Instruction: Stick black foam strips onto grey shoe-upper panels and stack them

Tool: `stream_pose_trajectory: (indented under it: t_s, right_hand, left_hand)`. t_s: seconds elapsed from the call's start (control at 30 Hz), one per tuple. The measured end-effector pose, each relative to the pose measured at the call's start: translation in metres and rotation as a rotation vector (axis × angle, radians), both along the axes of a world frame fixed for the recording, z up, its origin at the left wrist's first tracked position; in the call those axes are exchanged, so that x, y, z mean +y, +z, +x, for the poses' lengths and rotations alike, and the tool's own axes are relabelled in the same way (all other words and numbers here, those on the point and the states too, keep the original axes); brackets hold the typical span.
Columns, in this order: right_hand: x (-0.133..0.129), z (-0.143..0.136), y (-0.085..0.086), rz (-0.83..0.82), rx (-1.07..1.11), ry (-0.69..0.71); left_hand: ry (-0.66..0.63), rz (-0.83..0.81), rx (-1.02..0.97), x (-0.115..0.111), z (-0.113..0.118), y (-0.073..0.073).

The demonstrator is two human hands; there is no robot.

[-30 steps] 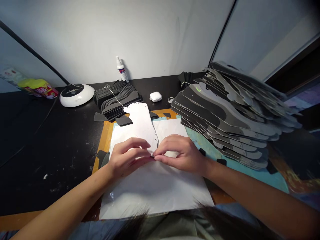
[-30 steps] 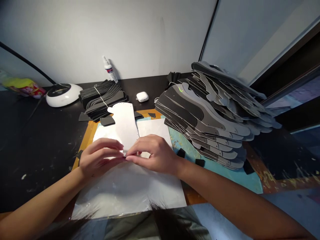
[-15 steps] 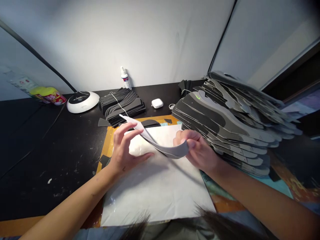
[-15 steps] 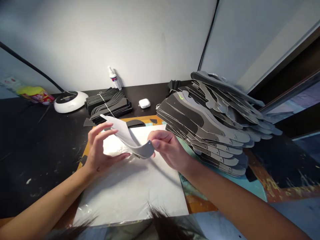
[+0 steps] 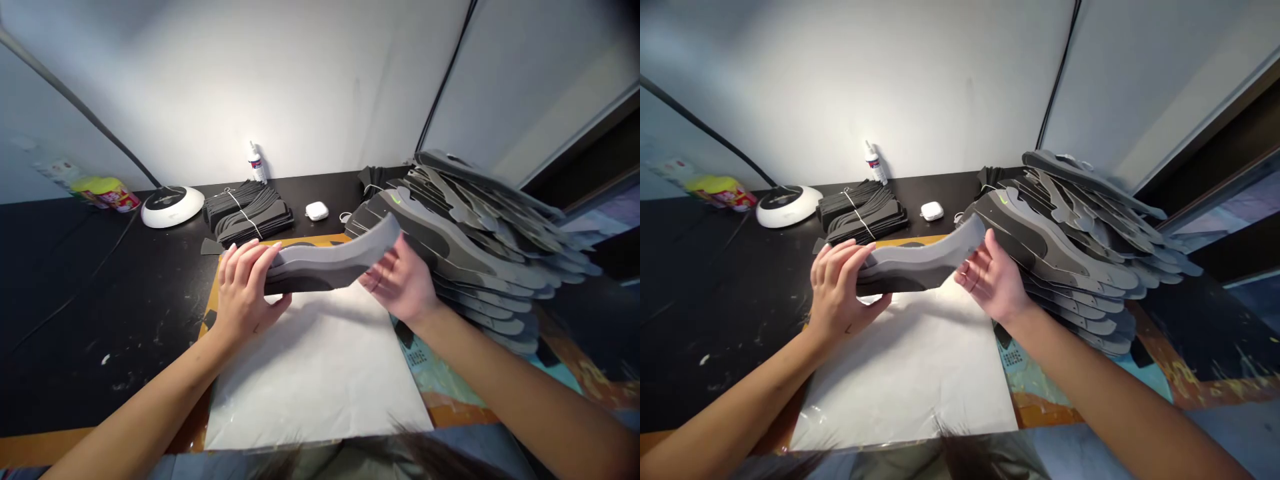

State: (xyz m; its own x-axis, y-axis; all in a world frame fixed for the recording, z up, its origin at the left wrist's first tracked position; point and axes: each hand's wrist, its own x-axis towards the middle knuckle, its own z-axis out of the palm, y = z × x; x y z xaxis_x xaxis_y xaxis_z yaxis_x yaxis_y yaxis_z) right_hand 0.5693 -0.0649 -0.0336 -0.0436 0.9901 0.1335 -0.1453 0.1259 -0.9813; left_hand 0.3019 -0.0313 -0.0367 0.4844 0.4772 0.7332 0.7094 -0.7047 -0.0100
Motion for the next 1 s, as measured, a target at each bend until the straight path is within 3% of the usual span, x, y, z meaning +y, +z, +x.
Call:
stream_pose_trajectory:
  t_s: [0.07, 0.13, 0.3, 0.53, 0.9, 1.0]
  right_hand:
    - [0.002, -0.004, -0.004, -0.136, 0.220, 0.036]
    - [0.000, -0.011, -0.008, -0.211, 0.339, 0.159]
    - [-0.013, -0.025, -0.012, -0.216, 0.143, 0.450]
    - [-0.012, -0.025, -0.013, -0.234, -0.089, 0.295]
    - [-0.012, -0.027, -0.014, -0.286, -0.169, 0.245]
    - [-0.012, -0.028, -0.012, -0.236, -0.099, 0.268]
  left_hand:
    - [0.018, -0.031, 0.014, 0.000, 0.002, 0.000]
    - [0.031, -0.057, 0.032, -0.002, 0.003, -0.001]
    - [0.012, -0.119, 0.077, -0.005, 0.005, -0.002]
    - [-0.060, -0.158, 0.069, -0.005, 0.007, -0.005]
    - [-0.142, -0.196, 0.022, -0.001, 0.005, -0.004]
    - [-0.137, -0.217, 0.011, -0.003, 0.005, -0.004]
